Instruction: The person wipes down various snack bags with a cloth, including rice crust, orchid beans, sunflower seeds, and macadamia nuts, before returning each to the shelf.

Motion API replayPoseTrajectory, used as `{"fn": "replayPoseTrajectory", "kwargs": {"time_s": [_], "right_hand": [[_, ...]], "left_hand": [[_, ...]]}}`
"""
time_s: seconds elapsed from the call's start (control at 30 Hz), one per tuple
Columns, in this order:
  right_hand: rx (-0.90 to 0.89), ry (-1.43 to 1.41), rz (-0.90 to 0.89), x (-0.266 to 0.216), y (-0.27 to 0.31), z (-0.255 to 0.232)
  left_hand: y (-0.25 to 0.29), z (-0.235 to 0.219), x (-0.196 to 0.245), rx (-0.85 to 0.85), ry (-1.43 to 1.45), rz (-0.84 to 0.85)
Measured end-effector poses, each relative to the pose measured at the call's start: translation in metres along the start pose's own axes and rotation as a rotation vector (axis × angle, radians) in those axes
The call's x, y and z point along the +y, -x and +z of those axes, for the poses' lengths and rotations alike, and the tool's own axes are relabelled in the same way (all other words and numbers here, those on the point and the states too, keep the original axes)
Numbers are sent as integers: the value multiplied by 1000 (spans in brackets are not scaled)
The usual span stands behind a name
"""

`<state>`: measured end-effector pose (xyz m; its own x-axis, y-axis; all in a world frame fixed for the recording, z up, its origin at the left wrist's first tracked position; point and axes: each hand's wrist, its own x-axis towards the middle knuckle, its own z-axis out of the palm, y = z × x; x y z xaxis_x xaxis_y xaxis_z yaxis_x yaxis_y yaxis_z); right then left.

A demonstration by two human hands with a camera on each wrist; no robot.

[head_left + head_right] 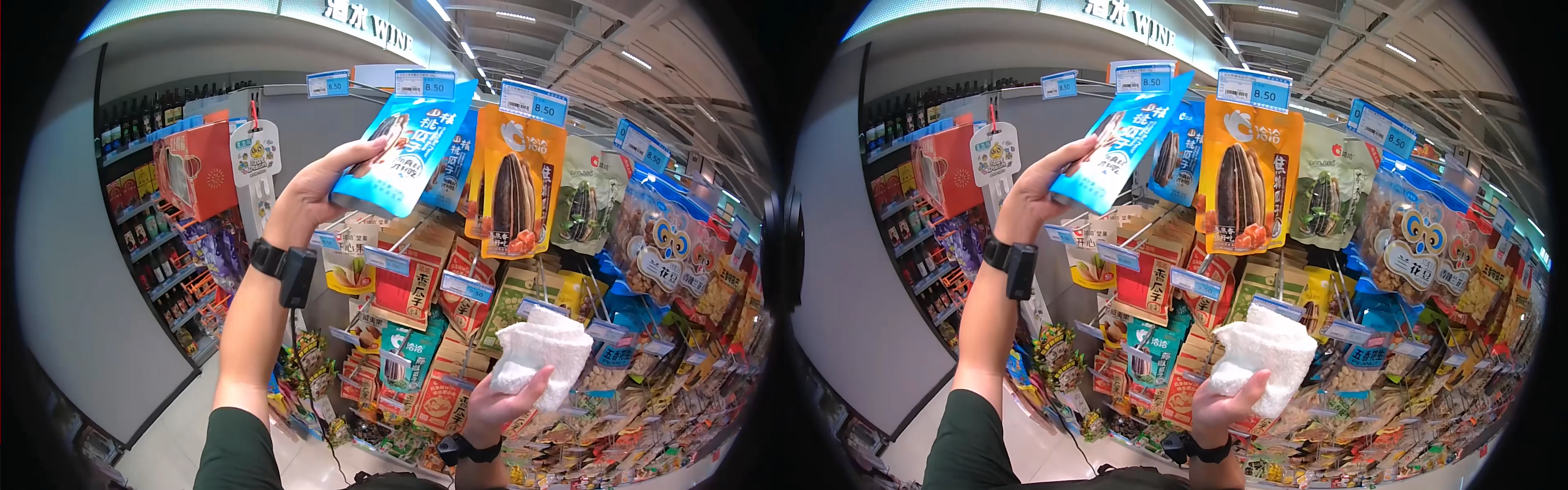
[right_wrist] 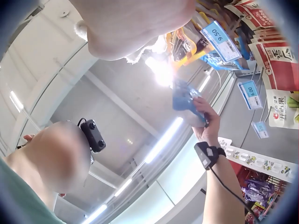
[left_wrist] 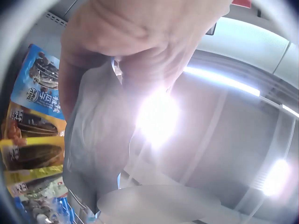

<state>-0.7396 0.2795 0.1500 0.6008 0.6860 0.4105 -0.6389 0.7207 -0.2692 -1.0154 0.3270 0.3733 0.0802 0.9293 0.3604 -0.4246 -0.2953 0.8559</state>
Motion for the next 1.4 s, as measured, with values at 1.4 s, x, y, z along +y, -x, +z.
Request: {"fn": "replayPoseTrajectory", "kwargs": {"time_s": [1.4], "right_hand": [[-1640, 863, -70, -37, 89, -58]], "left_hand": [[283, 7, -292, 507, -803, 224]]}}
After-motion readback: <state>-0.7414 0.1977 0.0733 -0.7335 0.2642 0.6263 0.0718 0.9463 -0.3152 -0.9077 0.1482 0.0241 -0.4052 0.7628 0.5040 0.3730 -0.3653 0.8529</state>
